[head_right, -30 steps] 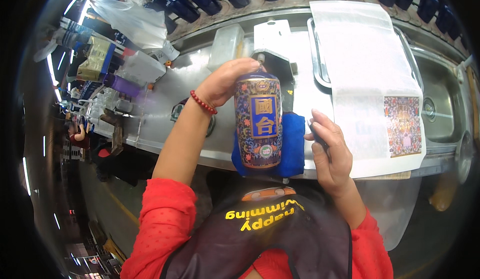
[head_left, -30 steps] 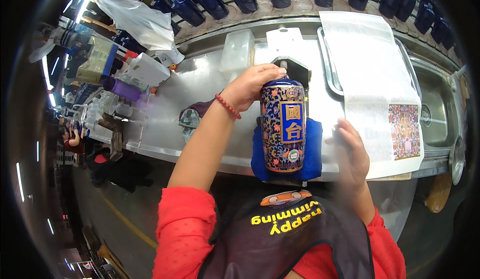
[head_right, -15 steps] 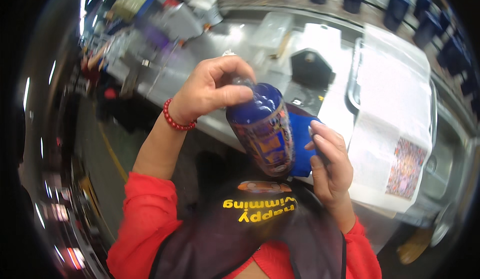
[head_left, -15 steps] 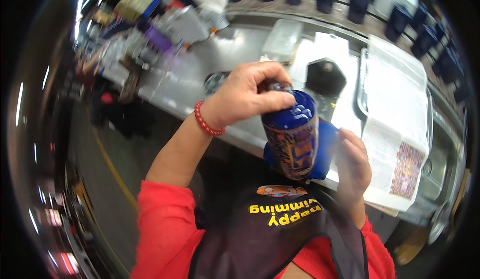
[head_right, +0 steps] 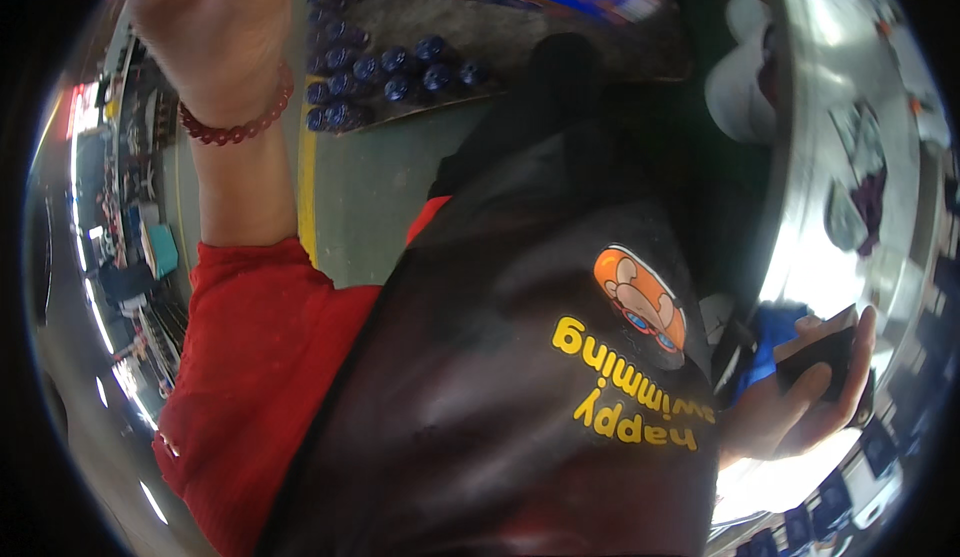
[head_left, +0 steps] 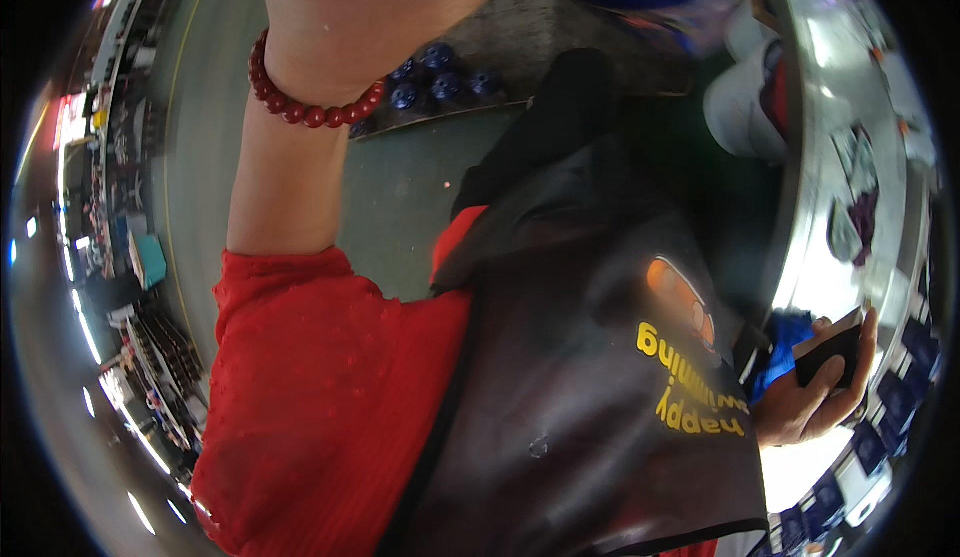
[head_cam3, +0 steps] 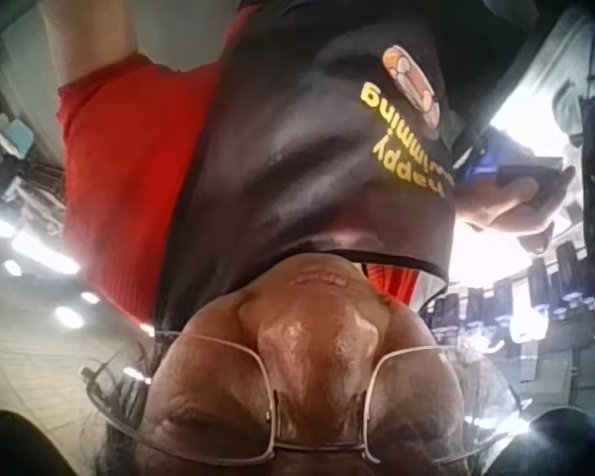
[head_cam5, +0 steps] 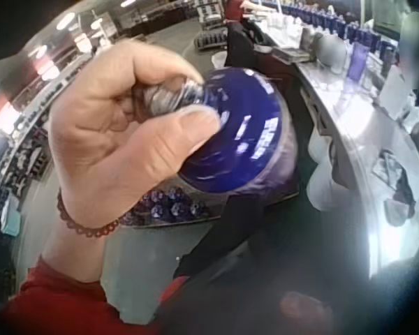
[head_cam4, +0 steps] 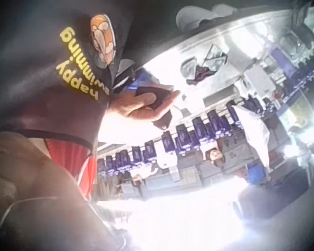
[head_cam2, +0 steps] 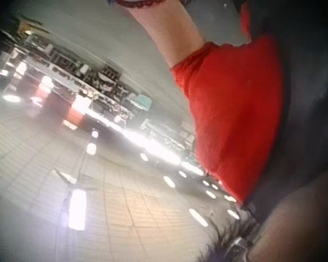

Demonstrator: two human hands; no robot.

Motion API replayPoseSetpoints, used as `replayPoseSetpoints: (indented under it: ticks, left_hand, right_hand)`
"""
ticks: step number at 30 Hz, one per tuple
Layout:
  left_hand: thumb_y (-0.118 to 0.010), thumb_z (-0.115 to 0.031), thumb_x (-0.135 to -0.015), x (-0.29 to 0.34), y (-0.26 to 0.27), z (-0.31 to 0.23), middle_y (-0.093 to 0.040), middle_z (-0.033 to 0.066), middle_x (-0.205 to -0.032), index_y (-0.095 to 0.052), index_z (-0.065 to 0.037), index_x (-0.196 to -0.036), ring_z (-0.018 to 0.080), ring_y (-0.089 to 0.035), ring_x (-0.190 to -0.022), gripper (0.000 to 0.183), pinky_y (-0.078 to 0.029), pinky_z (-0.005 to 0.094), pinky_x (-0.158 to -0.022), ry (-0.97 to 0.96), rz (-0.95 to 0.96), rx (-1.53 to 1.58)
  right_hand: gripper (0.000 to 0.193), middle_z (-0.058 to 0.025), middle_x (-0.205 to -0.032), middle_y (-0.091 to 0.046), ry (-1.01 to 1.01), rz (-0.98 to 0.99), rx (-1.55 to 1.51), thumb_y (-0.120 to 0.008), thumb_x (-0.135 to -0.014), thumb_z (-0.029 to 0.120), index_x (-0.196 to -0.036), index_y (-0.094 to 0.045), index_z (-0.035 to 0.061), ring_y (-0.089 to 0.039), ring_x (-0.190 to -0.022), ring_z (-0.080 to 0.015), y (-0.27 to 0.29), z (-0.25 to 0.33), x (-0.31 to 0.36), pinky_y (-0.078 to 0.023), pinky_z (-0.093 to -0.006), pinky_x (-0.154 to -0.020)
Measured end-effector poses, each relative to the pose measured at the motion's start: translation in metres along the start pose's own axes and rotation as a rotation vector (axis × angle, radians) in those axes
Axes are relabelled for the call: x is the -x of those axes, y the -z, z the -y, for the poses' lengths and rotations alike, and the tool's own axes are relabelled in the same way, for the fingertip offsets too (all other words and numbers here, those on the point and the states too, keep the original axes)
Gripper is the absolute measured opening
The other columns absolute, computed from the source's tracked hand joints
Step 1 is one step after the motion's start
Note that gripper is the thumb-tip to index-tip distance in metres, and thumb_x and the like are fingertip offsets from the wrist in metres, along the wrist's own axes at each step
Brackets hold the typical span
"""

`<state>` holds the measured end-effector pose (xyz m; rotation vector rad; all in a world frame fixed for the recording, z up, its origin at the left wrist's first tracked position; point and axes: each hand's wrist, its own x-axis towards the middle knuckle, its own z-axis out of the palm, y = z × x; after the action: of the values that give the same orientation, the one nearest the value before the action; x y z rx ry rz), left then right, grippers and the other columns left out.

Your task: The person applies decorative stickers to cylindrical blue containers. They pick up a container, place a sticker on its surface, smooth it with a tool, and rotate the container to cover the entire surface. The process is repeated for multiple containers.

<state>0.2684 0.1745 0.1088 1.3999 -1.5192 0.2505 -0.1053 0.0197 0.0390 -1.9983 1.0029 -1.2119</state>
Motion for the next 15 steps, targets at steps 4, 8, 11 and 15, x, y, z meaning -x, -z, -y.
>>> replayPoseSetpoints:
  ticks: [4, 8, 11, 15]
  left_hand:
    - [-0.078, -0.008, -0.079, 0.104, 0.051, 0.039, -0.056, 0.0027, -0.068, -0.067, -0.002, -0.093, 0.0062, -0.053, -0.056, 0.018, -0.041, 0.0231, -0.050, 0.386, -0.067, -0.622]
    - [-0.083, -0.025, -0.078, 0.238, 0.104, 0.117, -0.069, 0.0079, -0.088, -0.071, -0.007, -0.102, 0.0143, -0.062, -0.064, 0.032, -0.051, 0.0277, -0.060, 0.605, -0.038, -0.917]
    - [-0.079, -0.030, -0.081, 0.349, 0.133, 0.171, -0.069, 0.0113, -0.082, -0.070, -0.009, -0.098, 0.0273, -0.066, -0.069, 0.029, -0.053, 0.0376, -0.061, 0.725, -0.075, -1.028]
    - [-0.074, -0.034, -0.084, 0.458, 0.145, 0.208, -0.068, 0.0179, -0.089, -0.068, -0.009, -0.102, 0.0363, -0.067, -0.081, 0.032, -0.054, 0.0453, -0.068, 1.087, 0.005, -1.039]
  right_hand:
    - [0.038, -0.0129, -0.125, -0.064, 0.013, 0.118, 0.043, -0.045, -0.104, 0.019, -0.134, -0.057, -0.0010, -0.059, -0.088, -0.0143, -0.047, -0.018, -0.008, -0.048, -0.0279, -0.081]
    - [0.033, -0.0097, -0.132, -0.063, 0.014, 0.193, -0.035, -0.048, -0.105, 0.015, -0.133, -0.056, 0.0001, -0.060, -0.089, -0.0133, -0.103, -0.028, -0.007, -0.047, -0.0259, -0.079]
    - [0.034, -0.0088, -0.132, -0.062, -0.019, 0.315, 0.062, -0.047, -0.102, 0.009, -0.135, -0.056, 0.0004, -0.060, -0.089, -0.0112, -0.147, -0.033, -0.015, -0.047, -0.0254, -0.083]
    - [0.036, -0.0082, -0.134, -0.061, -0.079, 0.432, 0.148, -0.046, -0.102, 0.008, -0.136, -0.054, 0.0001, -0.058, -0.089, -0.0094, -0.171, -0.028, -0.034, -0.046, -0.0240, -0.085]
